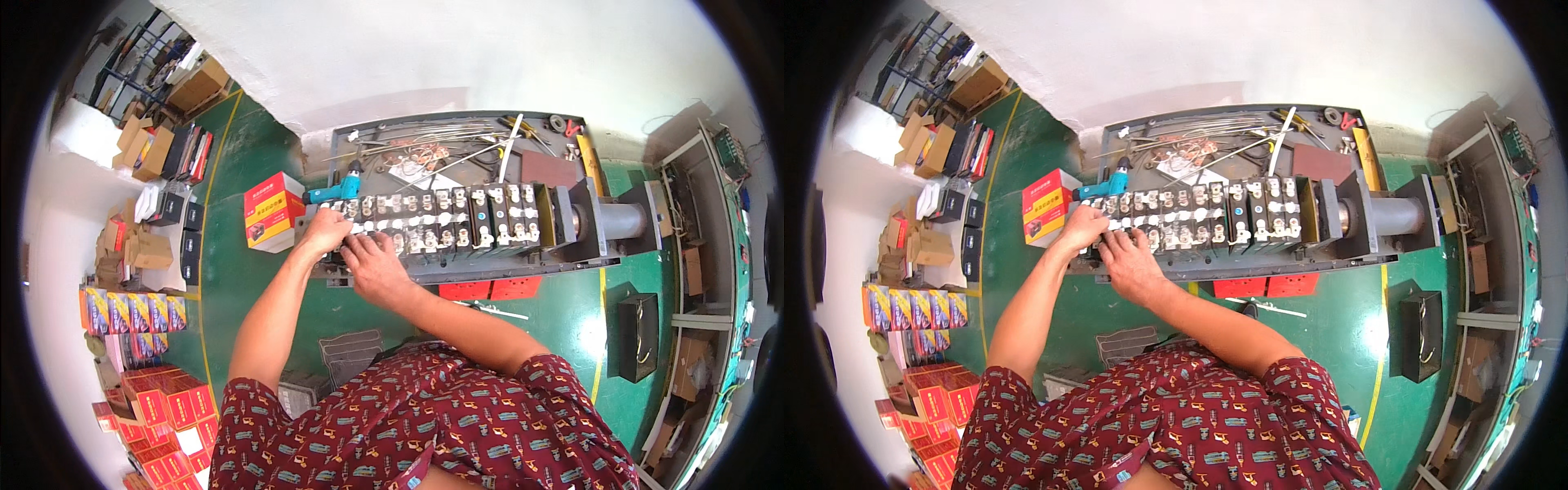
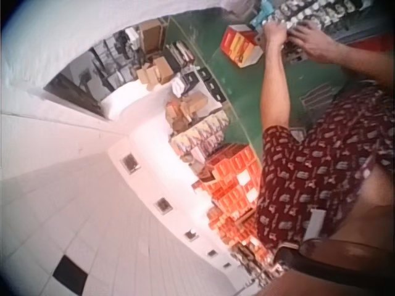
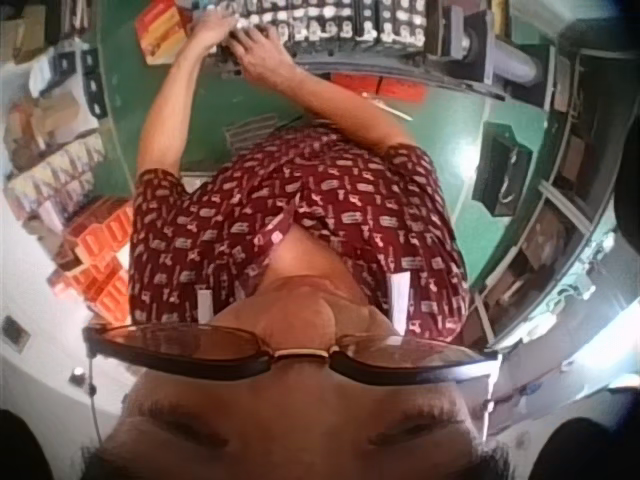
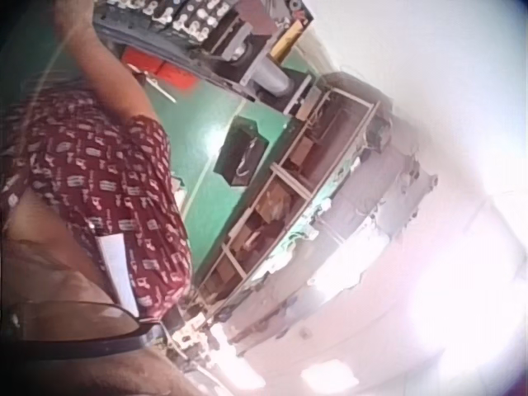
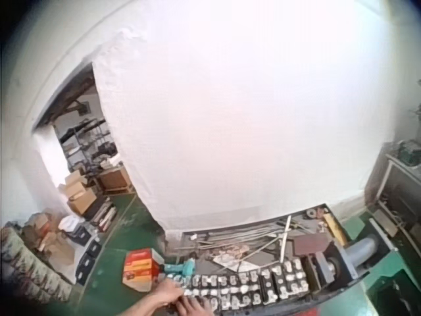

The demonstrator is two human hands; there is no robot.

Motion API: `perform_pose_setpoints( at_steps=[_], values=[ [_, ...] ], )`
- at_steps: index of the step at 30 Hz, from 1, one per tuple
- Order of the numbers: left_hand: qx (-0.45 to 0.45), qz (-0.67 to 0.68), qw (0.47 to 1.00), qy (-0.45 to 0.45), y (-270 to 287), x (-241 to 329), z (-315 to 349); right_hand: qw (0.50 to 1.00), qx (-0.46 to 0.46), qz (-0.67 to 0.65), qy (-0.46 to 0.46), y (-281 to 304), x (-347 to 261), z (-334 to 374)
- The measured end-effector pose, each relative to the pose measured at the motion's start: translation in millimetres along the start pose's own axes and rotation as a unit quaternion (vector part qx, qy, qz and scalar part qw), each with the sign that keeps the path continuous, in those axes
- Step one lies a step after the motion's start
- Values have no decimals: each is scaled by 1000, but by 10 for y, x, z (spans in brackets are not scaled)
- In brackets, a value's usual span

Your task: The person repeatedly picks small electrical components from a cardboard box and places them into slots on a metal rack. The person also handles flat reddish-brown pieces, placing them on the rack. The person works continuously at a green workbench in a warehouse-like room.

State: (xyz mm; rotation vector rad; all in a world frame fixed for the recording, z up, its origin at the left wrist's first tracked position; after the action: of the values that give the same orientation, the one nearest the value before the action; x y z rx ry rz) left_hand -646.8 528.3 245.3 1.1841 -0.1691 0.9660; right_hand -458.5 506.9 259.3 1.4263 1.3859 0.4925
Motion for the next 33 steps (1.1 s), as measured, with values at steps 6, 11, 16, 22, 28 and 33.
perform_pose_setpoints(
  at_steps=[6, 11, 16, 22, 28, 33],
  values=[
    [19, 62, 998, 24, -33, 35, 69, 999, -19, 29, -6, 31, -35, 7],
    [24, 162, 986, -12, -154, 329, 47, 995, -93, 36, -14, 20, -18, -57],
    [9, 285, 958, -37, -141, 505, 89, 996, -77, 41, -15, -17, -23, -33],
    [-51, 263, 963, 27, -103, 607, 44, 997, -42, 64, -3, 12, -32, -29],
    [-90, 257, 961, 57, -52, 633, 2, 998, -62, 30, -8, -17, -26, -18],
    [-52, 104, 993, -7, 108, 471, -33, 999, -52, 4, 6, 16, -1, 22]
  ],
)
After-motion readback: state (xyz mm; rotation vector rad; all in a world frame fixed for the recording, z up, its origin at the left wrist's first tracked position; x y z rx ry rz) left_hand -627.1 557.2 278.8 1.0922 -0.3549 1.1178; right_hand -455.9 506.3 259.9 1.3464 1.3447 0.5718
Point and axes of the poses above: each hand's wrist, its own z-axis away from the middle knuckle, its own y-axis out of the back of the hand, x = y × z, the point moved 5 cm from there along -z, towards the middle knuckle, and after that the axes turned 4 degrees about -x, right-handed, at the moved point
